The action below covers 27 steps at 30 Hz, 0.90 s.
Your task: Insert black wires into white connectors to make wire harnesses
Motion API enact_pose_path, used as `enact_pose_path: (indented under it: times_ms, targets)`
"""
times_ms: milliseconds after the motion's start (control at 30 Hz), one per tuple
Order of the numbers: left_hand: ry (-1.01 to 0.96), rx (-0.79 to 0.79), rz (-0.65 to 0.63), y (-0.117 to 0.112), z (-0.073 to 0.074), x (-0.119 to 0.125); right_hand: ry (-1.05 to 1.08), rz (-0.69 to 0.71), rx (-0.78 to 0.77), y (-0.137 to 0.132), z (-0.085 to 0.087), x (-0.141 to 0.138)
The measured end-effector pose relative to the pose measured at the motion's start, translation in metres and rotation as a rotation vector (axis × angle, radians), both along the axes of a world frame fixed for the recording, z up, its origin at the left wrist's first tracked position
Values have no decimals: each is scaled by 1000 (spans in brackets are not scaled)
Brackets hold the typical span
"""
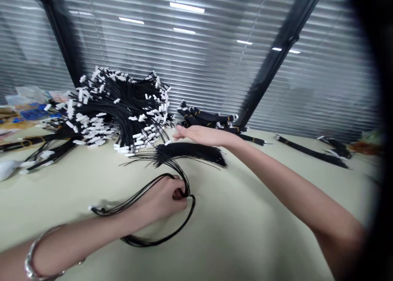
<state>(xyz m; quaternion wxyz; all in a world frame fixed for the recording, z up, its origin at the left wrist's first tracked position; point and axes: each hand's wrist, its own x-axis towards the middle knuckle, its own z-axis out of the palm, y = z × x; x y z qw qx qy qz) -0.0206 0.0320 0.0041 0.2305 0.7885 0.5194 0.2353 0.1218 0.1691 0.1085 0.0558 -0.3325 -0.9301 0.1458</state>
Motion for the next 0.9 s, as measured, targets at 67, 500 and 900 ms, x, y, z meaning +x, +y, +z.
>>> enact_pose_path:
  times_ms: [67,500,900]
  targets:
    - [-19,-4,7,0,-1,0,-109,-54,97,8,-9,25]
    - [0,-13,26,-3,4,1,-329,-249,312,20,-89,87]
    - [14,-9,4,-4,7,2,29,-179,-166,-7,-48,76]
